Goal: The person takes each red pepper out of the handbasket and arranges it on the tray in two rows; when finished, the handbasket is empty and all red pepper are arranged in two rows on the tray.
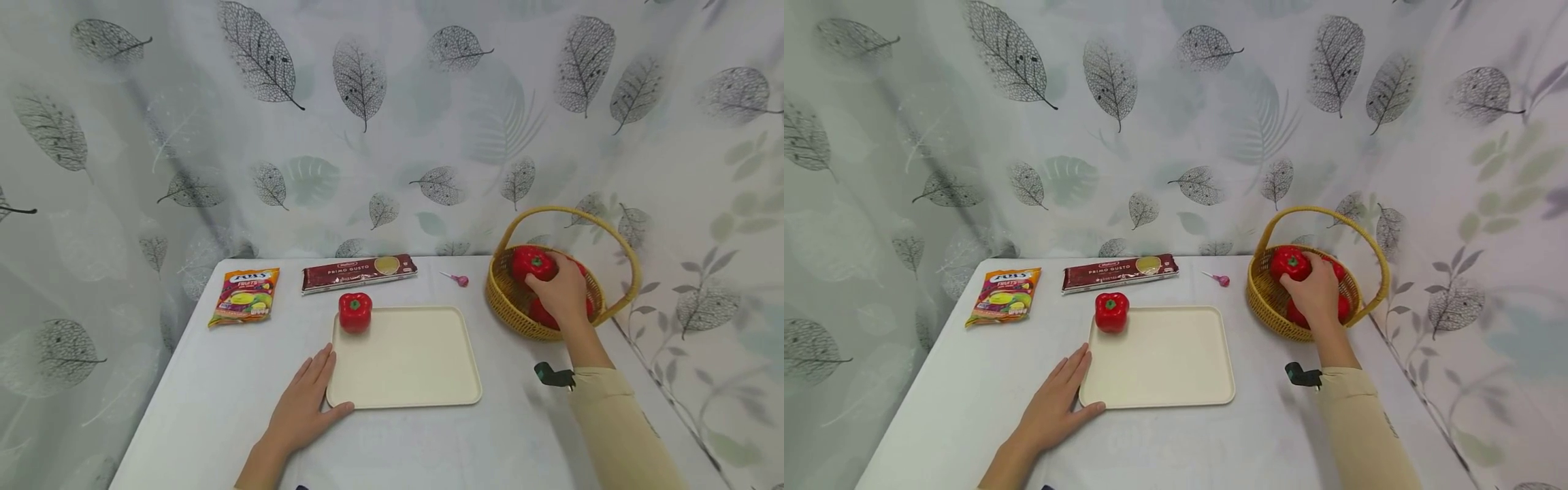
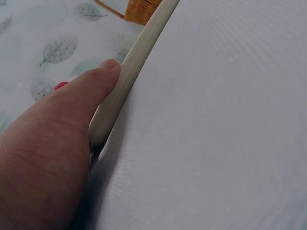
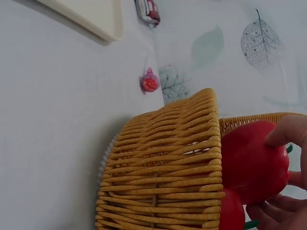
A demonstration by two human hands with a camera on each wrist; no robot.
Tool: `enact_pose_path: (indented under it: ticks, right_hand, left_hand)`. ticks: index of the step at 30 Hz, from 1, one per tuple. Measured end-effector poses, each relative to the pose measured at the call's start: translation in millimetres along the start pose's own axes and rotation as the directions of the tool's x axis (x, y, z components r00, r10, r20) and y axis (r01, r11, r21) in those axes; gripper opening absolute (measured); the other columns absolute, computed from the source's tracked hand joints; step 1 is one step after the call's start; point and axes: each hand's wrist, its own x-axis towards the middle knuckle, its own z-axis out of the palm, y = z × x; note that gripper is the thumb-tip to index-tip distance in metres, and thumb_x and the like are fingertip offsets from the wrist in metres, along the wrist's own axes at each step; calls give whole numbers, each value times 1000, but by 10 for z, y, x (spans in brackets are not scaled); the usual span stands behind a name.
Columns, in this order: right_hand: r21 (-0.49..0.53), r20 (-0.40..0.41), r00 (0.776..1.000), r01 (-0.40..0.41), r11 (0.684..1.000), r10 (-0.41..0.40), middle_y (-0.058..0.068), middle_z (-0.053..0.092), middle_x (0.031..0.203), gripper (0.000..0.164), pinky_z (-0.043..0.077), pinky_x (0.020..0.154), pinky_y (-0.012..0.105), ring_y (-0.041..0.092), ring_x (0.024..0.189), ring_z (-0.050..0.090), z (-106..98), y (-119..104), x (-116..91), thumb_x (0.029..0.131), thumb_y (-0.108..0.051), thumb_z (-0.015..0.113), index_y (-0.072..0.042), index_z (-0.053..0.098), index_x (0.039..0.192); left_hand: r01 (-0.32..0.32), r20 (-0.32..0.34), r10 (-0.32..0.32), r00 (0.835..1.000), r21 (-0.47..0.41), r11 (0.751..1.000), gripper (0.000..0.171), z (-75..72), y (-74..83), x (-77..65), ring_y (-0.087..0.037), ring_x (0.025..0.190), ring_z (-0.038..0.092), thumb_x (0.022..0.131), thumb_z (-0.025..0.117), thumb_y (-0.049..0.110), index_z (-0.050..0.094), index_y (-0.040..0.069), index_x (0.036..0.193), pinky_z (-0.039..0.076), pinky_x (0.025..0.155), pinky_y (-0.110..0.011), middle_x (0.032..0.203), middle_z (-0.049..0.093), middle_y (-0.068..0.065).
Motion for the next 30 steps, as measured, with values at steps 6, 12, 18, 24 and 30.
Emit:
enact_pose_path:
  ticks: [6, 12, 18, 24, 30]
  right_hand:
    - [46, -8, 999, 43, 998, -42, 27, 48, 160, 74, 40, 116, 73, 49, 146, 43, -17, -63, -34, 100, -28, 74, -4, 44, 164]
    - [63, -2, 997, 78, 995, -78, 26, 49, 161, 75, 43, 114, 73, 50, 144, 46, -23, -149, -52, 100, -28, 74, -4, 44, 164]
    - [85, -6, 995, 105, 991, -105, 25, 51, 158, 73, 44, 113, 72, 49, 143, 48, -36, -226, -92, 100, -29, 75, -5, 47, 163]
    - [114, 2, 991, 132, 985, -133, 24, 50, 160, 72, 45, 112, 72, 48, 145, 47, -16, -296, -157, 101, -30, 75, -9, 47, 163]
    - [122, -1, 985, 171, 978, -172, 22, 51, 160, 72, 47, 111, 71, 46, 145, 48, 38, -343, -213, 100, -27, 76, -11, 47, 164]
  left_hand:
    - [-12, -8, 12, 1000, 2, 1000, 110, 14, -7, 8, -23, 163, 26, 94, 65, 77, 33, 3, 169, 20, 133, -46, 179, 25, -8]
    - [4, 9, -5, 1000, 9, 1000, 111, 10, -11, 0, -23, 163, 25, 94, 62, 79, 32, 4, 170, 19, 133, -47, 179, 24, -8]
    - [-5, 6, 5, 1000, 22, 1000, 112, 0, -3, 3, -24, 163, 26, 94, 63, 79, 32, 3, 170, 20, 133, -47, 179, 24, -9]
    - [-9, -1, 9, 1000, 27, 1000, 111, 5, -3, 3, -24, 163, 27, 94, 64, 78, 33, 3, 169, 20, 133, -47, 179, 25, -9]
    - [-18, -42, 19, 999, 25, 1000, 109, 29, -6, -12, -26, 161, 31, 93, 67, 76, 37, 3, 168, 26, 131, -50, 177, 30, -9]
